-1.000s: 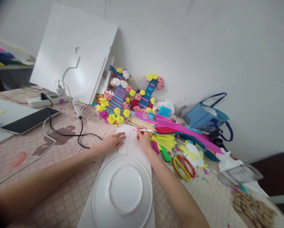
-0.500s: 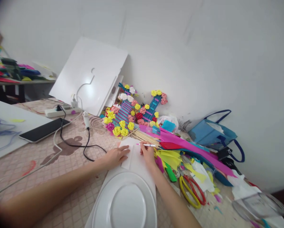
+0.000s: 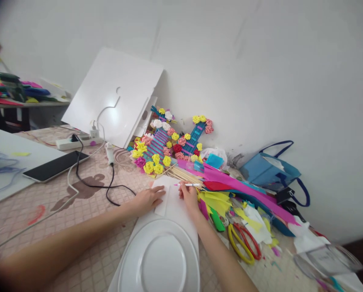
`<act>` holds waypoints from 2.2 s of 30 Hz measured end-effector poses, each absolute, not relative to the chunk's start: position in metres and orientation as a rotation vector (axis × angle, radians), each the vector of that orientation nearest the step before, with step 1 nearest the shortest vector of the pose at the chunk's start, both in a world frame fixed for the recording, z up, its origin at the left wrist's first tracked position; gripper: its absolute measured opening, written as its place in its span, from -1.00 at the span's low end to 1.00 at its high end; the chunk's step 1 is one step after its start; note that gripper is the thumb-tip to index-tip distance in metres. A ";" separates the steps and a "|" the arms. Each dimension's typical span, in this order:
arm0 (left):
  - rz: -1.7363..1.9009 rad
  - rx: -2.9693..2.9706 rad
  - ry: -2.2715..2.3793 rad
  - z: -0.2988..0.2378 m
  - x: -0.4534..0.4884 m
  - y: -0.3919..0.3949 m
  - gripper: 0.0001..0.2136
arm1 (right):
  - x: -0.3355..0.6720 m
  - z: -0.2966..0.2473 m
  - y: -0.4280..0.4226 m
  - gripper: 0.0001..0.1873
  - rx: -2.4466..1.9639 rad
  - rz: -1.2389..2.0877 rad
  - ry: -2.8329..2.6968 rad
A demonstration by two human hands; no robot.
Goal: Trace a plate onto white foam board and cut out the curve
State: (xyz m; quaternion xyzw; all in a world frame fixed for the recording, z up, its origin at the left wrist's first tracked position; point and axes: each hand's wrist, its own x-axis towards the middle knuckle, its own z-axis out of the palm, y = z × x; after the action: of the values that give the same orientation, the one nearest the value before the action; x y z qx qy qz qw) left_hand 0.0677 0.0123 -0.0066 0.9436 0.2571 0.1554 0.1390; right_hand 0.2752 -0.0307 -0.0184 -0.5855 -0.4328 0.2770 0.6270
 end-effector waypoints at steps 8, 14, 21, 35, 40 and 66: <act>0.431 2.736 0.724 -0.010 0.069 0.016 -0.68 | 0.278 -0.017 -0.033 -0.60 -1.354 0.662 -0.998; 0.425 2.761 0.724 -0.009 0.069 0.015 -0.67 | 0.281 -0.015 -0.034 -0.65 -1.346 0.667 -1.027; 0.424 2.776 0.736 -0.010 0.069 0.016 -0.67 | 0.282 -0.011 -0.033 -0.65 -1.340 0.663 -1.045; 0.391 2.821 0.730 -0.005 0.068 0.014 -0.68 | 0.275 -0.017 -0.030 -0.70 -1.371 0.658 -1.113; 0.379 2.835 0.733 -0.006 0.068 0.015 -0.68 | 0.276 -0.019 -0.030 -0.71 -1.377 0.646 -1.112; 0.407 2.837 0.733 -0.008 0.067 0.012 -0.68 | 0.272 -0.023 -0.025 -0.67 -1.427 0.533 -1.194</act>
State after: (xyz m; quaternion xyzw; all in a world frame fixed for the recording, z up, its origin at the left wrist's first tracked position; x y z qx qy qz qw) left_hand 0.0673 0.0119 -0.0077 0.9550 0.2468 0.1370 0.0913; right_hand 0.2721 -0.0252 -0.0230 -0.6073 -0.5082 0.2269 0.5669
